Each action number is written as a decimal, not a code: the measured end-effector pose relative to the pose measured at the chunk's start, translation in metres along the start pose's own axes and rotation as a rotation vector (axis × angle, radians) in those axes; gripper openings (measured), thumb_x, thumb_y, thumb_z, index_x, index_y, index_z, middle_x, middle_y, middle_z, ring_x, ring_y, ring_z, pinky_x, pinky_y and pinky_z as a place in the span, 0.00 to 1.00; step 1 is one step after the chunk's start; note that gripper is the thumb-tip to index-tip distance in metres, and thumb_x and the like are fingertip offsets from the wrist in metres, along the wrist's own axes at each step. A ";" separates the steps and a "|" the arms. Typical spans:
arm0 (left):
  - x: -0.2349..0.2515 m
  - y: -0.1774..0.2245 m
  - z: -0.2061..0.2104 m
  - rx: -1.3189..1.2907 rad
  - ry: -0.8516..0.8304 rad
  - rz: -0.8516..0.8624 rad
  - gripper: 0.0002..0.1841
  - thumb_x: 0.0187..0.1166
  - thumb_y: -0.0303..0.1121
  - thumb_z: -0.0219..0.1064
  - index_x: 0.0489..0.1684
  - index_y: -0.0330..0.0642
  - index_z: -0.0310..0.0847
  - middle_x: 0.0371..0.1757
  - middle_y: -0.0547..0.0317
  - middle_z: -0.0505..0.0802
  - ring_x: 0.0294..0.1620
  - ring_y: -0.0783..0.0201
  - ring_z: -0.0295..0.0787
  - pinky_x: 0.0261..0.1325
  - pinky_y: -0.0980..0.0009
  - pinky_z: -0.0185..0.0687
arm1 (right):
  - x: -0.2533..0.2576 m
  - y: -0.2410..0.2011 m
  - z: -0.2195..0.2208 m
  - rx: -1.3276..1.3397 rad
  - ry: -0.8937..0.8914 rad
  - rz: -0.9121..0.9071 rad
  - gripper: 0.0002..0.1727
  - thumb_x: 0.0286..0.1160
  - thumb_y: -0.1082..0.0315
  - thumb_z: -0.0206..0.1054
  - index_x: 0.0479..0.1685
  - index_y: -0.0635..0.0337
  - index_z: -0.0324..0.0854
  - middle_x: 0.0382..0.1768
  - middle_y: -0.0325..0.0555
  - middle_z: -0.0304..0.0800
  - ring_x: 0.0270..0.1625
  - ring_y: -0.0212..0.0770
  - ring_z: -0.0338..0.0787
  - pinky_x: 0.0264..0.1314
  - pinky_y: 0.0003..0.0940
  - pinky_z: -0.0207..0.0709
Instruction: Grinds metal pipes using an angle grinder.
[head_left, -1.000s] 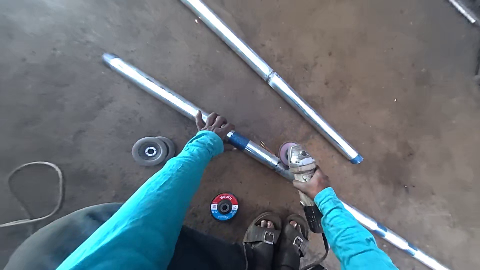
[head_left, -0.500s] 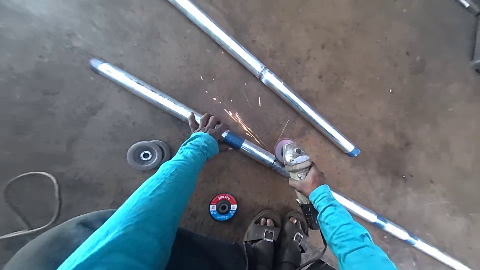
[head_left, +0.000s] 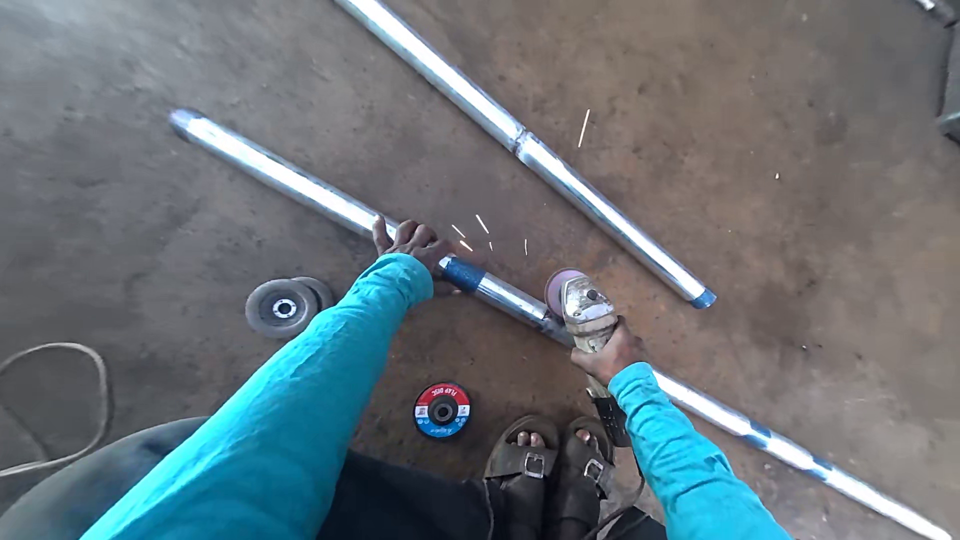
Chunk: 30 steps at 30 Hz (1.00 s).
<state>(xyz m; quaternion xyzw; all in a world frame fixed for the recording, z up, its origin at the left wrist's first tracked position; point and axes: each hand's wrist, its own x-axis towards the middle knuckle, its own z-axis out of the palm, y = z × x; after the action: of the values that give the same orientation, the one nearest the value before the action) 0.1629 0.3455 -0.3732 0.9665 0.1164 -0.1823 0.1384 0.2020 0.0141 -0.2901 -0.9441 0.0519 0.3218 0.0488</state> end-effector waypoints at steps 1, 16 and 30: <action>-0.001 0.001 0.000 0.000 -0.008 -0.003 0.42 0.54 0.64 0.86 0.74 0.66 0.81 0.78 0.56 0.82 0.91 0.42 0.59 0.87 0.21 0.27 | -0.001 0.001 0.000 0.000 -0.004 -0.002 0.59 0.46 0.45 0.90 0.83 0.62 0.66 0.58 0.65 0.91 0.63 0.66 0.91 0.64 0.68 0.81; 0.005 0.002 -0.013 0.000 -0.073 0.005 0.42 0.54 0.67 0.84 0.73 0.64 0.82 0.76 0.53 0.84 0.89 0.42 0.63 0.88 0.23 0.28 | -0.002 0.001 0.003 -0.004 0.005 -0.014 0.58 0.45 0.45 0.90 0.82 0.62 0.68 0.58 0.65 0.92 0.63 0.65 0.91 0.65 0.67 0.81; 0.004 0.005 -0.011 0.006 -0.086 -0.023 0.43 0.53 0.66 0.85 0.74 0.66 0.81 0.80 0.53 0.82 0.92 0.42 0.58 0.87 0.22 0.26 | 0.008 -0.002 0.002 0.039 0.009 -0.018 0.57 0.44 0.46 0.90 0.81 0.61 0.68 0.56 0.65 0.92 0.61 0.66 0.92 0.61 0.69 0.82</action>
<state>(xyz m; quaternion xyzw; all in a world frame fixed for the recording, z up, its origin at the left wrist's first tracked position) 0.1714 0.3451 -0.3638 0.9567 0.1207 -0.2258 0.1382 0.2075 0.0160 -0.2961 -0.9448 0.0500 0.3162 0.0697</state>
